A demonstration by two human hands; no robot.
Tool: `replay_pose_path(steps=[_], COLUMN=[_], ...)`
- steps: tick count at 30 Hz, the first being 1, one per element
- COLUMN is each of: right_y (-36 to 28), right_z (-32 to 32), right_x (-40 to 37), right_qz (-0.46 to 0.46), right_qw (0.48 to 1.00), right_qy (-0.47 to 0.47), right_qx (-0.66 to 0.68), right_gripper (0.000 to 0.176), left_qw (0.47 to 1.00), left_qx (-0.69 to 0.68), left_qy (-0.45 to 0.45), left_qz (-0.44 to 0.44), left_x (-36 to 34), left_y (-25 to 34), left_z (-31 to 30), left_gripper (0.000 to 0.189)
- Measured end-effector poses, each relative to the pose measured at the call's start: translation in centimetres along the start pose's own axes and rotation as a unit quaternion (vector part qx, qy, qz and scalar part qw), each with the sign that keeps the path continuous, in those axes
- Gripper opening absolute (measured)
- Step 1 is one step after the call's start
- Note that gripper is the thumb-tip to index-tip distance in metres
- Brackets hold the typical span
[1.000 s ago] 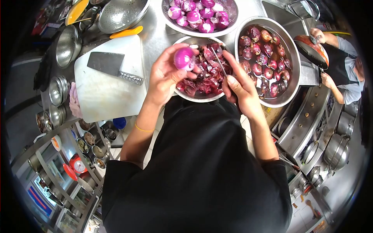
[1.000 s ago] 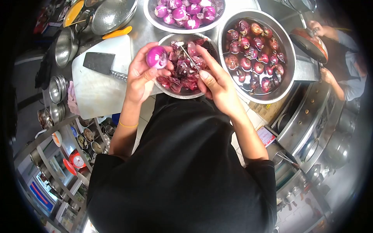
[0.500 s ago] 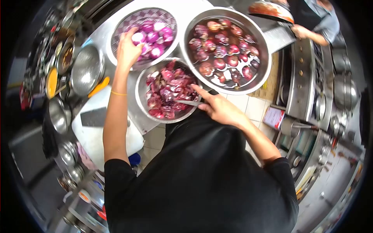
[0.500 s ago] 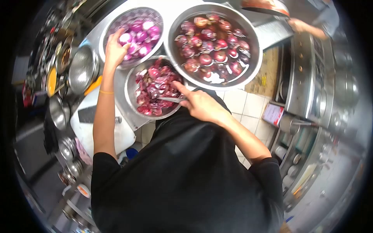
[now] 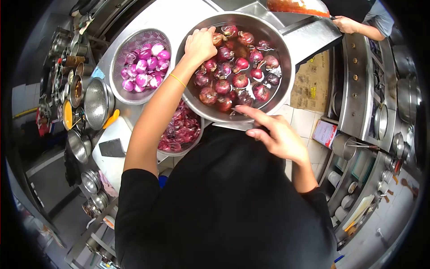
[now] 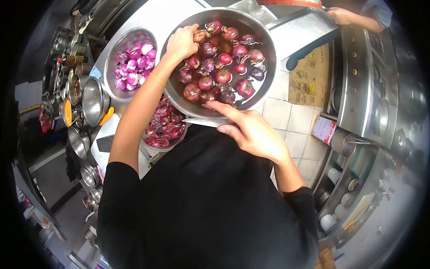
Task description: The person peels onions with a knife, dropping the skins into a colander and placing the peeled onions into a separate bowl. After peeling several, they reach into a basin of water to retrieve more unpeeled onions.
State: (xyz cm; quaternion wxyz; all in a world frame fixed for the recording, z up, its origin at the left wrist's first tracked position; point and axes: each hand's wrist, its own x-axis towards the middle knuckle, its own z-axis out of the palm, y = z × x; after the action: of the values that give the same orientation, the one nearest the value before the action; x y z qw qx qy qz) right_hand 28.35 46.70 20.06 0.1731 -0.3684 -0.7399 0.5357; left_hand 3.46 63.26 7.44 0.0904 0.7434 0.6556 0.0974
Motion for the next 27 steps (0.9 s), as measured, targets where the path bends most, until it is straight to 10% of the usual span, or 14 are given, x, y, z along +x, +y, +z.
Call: replay_pose_path(steps=[4, 11, 16, 18, 20, 24, 27], right_y=[2.0, 5.4, 6.2, 5.6, 4.7, 3.7, 2.7], right_z=[-4.5, -9.5, -11.4, -11.6, -11.7, -8.9, -4.3], right_x=[-0.9, 0.8, 3.9, 4.9, 5.8, 6.9, 6.8], right_qz=[0.122, 0.017, -0.022, -0.052, -0.067, -0.065, -0.037], right_qw=[0.990, 0.991, 0.989, 0.982, 0.983, 0.990, 0.980], right_qy=[-0.042, -0.025, 0.026, 0.054, 0.043, 0.065, 0.019], right_qx=[0.060, 0.130, 0.145, 0.173, 0.163, 0.110, 0.197], right_gripper=[0.049, 0.042, 0.040, 0.037, 0.037, 0.043, 0.043], left_qw=[0.998, 0.975, 0.764, 0.863, 0.997, 0.984, 0.654], left_qx=[0.040, -0.172, -0.638, -0.497, -0.077, -0.162, -0.742], left_qy=[-0.018, 0.079, 0.042, 0.016, -0.023, -0.023, 0.043], left_qz=[-0.039, -0.114, -0.086, -0.090, 0.000, -0.067, -0.140], left_x=[1.1, -0.5, -3.8, -4.6, -5.3, -9.3, -15.0], left_y=[1.1, 0.7, 1.0, 3.5, 7.3, 5.0, 4.3], left_z=[1.1, -5.0, -11.3, -13.7, -11.1, -7.0, -7.7], left_gripper=[0.046, 0.042, 0.036, 0.032, 0.033, 0.039, 0.047])
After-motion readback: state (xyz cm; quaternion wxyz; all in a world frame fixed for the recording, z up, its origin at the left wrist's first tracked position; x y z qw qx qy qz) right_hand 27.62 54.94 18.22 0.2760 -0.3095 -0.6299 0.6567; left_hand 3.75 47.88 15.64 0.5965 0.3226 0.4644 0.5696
